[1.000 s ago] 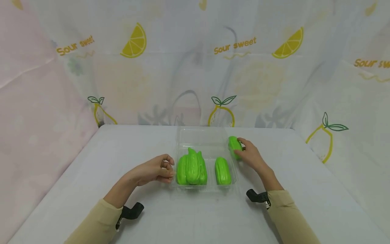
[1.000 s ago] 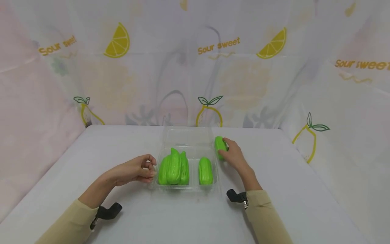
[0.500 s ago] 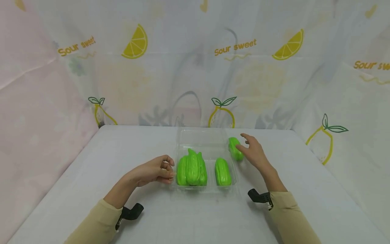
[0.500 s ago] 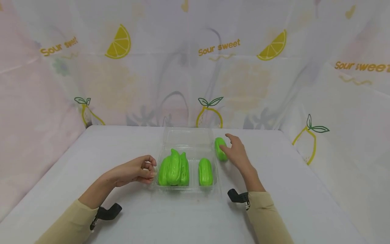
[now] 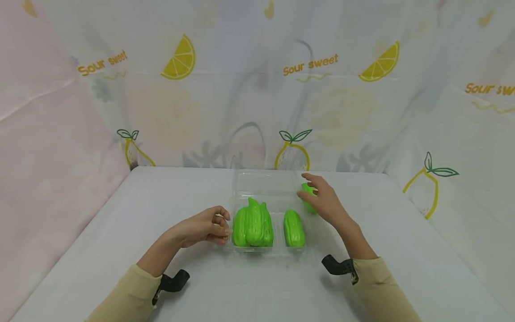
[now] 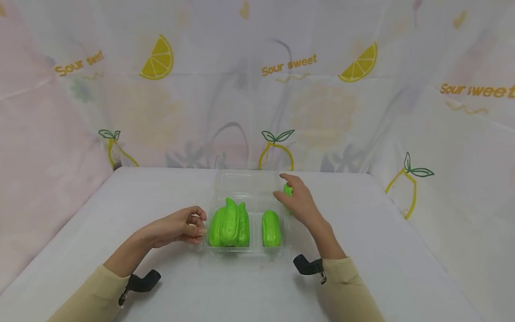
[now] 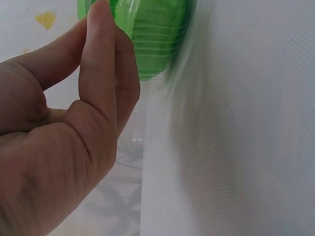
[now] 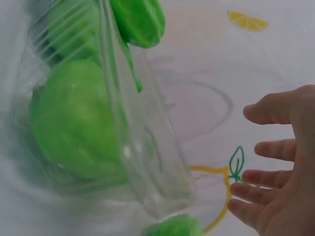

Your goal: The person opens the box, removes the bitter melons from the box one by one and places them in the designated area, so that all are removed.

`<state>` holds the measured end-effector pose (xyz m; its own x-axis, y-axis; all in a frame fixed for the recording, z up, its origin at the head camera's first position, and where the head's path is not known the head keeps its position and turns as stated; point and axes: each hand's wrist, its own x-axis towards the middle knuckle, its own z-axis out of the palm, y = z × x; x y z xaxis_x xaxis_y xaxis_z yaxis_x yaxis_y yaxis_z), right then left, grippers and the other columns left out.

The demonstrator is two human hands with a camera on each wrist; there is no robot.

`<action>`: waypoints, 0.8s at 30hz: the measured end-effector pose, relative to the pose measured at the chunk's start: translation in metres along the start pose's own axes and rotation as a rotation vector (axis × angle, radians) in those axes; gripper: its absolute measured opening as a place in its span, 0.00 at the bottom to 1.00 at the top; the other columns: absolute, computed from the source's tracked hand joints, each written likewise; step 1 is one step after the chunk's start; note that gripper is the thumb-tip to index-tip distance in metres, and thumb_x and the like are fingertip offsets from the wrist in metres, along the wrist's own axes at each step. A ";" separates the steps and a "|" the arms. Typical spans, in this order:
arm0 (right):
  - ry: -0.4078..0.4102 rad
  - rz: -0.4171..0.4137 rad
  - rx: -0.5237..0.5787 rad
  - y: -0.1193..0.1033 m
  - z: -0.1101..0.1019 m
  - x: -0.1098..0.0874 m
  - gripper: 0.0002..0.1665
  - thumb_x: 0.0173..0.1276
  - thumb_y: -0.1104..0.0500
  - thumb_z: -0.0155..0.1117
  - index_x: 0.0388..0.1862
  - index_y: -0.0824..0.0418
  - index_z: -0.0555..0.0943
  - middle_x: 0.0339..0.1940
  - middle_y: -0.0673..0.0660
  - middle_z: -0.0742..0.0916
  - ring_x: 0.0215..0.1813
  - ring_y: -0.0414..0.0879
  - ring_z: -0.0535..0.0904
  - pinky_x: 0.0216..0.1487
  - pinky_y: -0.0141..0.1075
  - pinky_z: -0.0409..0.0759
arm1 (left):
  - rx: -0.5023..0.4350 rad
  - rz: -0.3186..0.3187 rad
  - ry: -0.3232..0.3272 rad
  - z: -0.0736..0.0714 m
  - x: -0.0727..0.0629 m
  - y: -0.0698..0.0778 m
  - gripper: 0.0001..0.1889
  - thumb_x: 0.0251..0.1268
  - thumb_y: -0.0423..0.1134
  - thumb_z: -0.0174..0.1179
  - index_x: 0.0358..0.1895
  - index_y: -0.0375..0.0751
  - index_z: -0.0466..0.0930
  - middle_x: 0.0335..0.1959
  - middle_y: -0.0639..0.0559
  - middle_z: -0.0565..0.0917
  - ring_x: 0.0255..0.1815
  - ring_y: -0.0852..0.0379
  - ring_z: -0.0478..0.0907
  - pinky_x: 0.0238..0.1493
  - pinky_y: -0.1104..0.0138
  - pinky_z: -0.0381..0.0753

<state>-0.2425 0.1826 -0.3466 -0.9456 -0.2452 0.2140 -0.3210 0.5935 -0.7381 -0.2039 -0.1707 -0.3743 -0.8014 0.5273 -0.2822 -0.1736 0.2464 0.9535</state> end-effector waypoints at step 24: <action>-0.289 -0.149 -0.054 -0.060 0.056 -0.030 0.41 0.65 0.44 0.69 0.75 0.51 0.66 0.70 0.54 0.72 0.51 0.48 0.79 0.43 0.35 0.81 | -0.010 0.017 0.001 0.001 -0.001 -0.003 0.20 0.68 0.30 0.60 0.55 0.30 0.60 0.34 0.49 0.75 0.35 0.57 0.82 0.40 0.68 0.88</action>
<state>-0.1918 0.1111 -0.3449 -0.8359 -0.5354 0.1208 -0.4643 0.5725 -0.6757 -0.2018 -0.1709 -0.3767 -0.8049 0.5308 -0.2654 -0.1650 0.2294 0.9592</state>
